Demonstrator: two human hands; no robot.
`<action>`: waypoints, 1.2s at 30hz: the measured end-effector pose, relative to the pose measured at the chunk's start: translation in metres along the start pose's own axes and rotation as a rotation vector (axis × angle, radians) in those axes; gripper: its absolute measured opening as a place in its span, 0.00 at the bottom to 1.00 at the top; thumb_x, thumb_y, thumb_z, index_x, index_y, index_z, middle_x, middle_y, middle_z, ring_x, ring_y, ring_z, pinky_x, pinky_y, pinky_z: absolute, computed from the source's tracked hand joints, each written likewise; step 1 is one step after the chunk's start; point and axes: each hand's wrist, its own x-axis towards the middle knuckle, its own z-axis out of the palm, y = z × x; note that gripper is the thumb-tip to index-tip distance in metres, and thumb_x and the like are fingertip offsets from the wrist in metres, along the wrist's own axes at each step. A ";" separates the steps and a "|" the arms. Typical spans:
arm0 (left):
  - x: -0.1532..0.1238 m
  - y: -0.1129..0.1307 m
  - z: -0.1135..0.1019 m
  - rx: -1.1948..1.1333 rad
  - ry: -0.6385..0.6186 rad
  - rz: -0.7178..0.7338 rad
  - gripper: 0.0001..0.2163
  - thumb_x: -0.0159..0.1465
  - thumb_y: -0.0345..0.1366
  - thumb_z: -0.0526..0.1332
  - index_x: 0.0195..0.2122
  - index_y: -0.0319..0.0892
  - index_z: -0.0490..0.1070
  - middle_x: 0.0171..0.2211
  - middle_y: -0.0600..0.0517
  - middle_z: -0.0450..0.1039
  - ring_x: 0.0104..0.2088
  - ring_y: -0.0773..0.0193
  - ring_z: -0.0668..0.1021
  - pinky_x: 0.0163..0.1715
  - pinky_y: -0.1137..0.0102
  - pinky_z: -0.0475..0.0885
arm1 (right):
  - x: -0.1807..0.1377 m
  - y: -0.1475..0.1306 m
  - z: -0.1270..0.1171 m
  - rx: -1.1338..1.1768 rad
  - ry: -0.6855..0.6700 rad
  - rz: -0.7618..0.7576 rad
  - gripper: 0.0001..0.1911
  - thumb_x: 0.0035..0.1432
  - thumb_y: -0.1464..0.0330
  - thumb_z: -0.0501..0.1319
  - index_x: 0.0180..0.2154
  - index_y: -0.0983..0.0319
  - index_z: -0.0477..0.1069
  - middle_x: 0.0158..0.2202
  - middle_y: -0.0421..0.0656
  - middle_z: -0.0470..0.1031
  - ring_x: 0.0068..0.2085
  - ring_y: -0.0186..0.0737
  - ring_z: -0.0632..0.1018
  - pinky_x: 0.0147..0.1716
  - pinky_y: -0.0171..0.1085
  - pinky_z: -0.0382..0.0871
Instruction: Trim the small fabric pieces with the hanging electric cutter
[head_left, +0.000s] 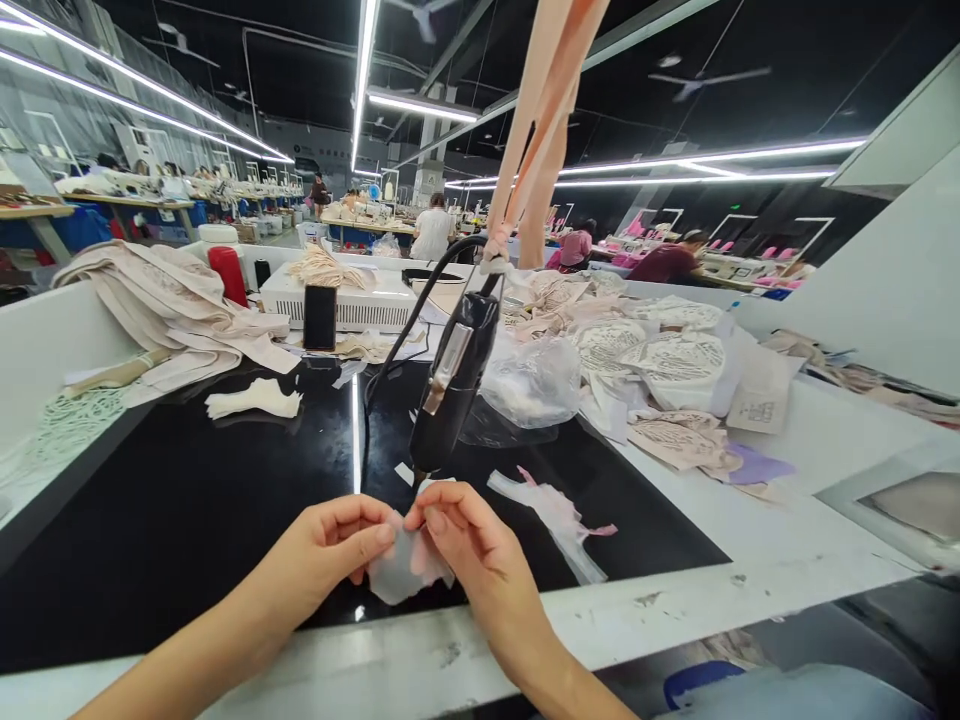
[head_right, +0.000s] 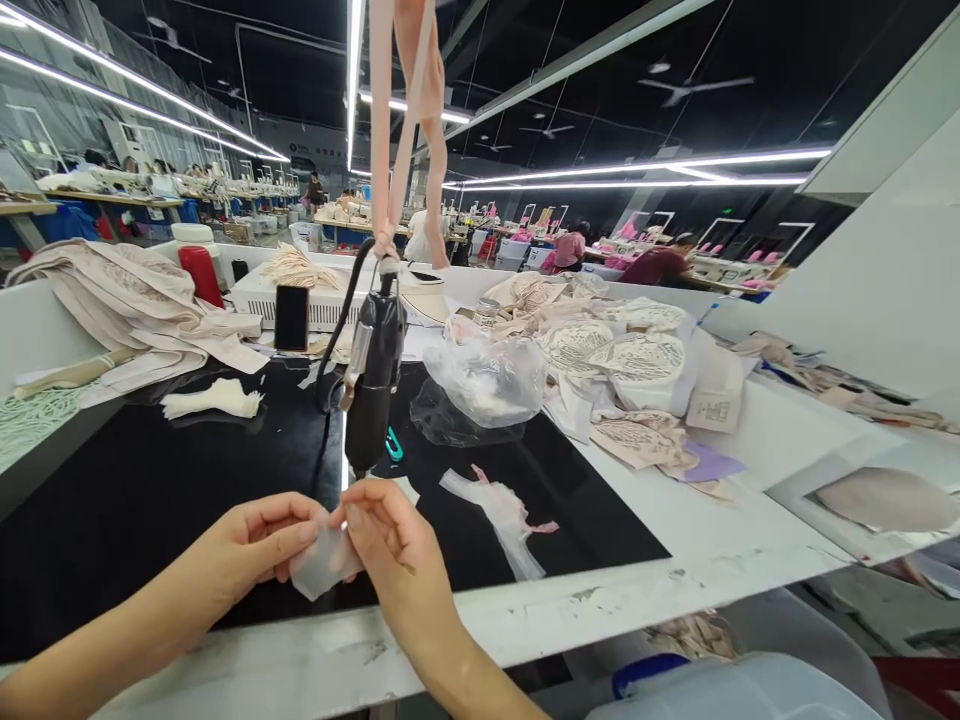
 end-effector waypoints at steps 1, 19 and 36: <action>-0.003 0.002 -0.004 0.000 0.025 -0.005 0.17 0.58 0.51 0.67 0.38 0.41 0.78 0.27 0.55 0.71 0.27 0.68 0.67 0.29 0.73 0.62 | 0.001 0.001 0.001 0.009 -0.008 0.033 0.15 0.60 0.55 0.65 0.41 0.58 0.72 0.37 0.40 0.75 0.29 0.32 0.73 0.28 0.32 0.68; -0.043 0.007 -0.068 0.144 0.283 -0.095 0.17 0.57 0.52 0.66 0.31 0.41 0.70 0.22 0.59 0.58 0.23 0.70 0.55 0.22 0.74 0.48 | 0.016 0.016 0.034 -0.156 -0.176 0.204 0.07 0.52 0.64 0.65 0.32 0.61 0.76 0.25 0.38 0.73 0.29 0.35 0.72 0.31 0.34 0.66; -0.042 0.004 -0.081 0.105 0.263 -0.054 0.13 0.61 0.47 0.66 0.33 0.41 0.70 0.28 0.55 0.69 0.25 0.71 0.65 0.24 0.76 0.56 | 0.013 0.020 0.050 -0.183 -0.314 0.032 0.04 0.57 0.70 0.62 0.32 0.59 0.76 0.30 0.38 0.75 0.31 0.35 0.73 0.32 0.33 0.67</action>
